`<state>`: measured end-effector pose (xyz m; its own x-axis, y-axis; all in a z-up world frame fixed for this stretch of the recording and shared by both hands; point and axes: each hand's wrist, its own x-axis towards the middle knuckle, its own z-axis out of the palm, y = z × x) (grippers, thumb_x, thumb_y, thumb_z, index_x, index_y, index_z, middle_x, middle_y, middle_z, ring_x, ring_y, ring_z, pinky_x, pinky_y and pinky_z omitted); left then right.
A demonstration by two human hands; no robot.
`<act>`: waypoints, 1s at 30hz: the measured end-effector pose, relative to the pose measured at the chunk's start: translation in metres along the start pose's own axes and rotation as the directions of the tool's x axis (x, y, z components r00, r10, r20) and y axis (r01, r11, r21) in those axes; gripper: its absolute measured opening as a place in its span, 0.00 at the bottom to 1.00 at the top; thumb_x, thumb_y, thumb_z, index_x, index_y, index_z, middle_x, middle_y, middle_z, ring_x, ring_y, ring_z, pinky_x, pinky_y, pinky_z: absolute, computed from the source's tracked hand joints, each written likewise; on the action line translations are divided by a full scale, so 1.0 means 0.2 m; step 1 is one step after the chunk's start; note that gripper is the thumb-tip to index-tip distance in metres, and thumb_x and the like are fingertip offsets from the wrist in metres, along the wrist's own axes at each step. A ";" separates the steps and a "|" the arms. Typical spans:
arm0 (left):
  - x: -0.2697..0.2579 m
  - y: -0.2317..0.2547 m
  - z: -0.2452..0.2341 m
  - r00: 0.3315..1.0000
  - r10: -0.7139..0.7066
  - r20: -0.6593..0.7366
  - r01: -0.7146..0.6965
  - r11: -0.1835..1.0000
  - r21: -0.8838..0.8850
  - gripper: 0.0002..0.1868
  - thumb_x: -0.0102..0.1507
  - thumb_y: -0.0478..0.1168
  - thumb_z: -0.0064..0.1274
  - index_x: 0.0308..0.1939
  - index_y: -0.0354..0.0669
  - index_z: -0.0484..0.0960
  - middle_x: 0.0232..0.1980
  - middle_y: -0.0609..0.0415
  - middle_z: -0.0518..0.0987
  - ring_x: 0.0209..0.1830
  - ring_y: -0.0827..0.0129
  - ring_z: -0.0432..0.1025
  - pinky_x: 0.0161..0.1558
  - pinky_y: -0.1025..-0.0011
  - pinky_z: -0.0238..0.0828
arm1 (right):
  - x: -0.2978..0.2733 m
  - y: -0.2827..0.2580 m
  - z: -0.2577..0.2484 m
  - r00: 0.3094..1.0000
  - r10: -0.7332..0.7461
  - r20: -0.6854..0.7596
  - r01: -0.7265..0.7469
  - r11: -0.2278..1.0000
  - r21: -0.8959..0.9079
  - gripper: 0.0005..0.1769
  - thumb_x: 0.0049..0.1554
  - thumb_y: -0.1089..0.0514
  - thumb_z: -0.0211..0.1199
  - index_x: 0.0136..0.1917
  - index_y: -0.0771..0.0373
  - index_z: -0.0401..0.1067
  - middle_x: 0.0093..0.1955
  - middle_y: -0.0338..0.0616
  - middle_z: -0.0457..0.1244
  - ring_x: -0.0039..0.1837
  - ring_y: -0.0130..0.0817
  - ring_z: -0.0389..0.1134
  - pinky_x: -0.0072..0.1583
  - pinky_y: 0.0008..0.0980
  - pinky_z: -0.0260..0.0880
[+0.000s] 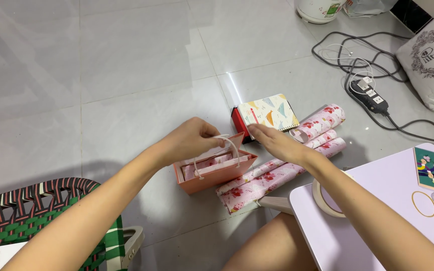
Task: The person wraps a notebook with patterned paper, trims edges with scissors, and tapes the package. They place the wrapped notebook into a gift bag, then wrap another notebook and cut additional paper.
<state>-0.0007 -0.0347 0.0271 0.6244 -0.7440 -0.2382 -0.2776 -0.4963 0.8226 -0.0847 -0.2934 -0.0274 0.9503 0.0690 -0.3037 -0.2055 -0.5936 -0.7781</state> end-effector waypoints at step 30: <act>-0.17 -0.14 -0.85 0.996 -0.090 -0.006 0.086 0.925 0.370 0.12 0.60 0.44 0.58 0.34 0.41 0.92 0.21 0.56 0.76 0.25 0.71 0.69 0.32 0.68 0.67 | 0.58 -0.76 0.45 0.976 -0.218 0.012 0.218 0.970 -0.107 0.12 0.58 0.57 0.62 0.48 0.66 0.81 0.33 0.51 0.69 0.34 0.36 0.69 0.40 0.37 0.69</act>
<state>0.1107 0.0812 0.0996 0.6511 -0.6937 -0.3080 -0.4737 -0.6885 0.5491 0.0362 -0.1231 0.0059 0.9692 0.2066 -0.1338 0.0326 -0.6469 -0.7619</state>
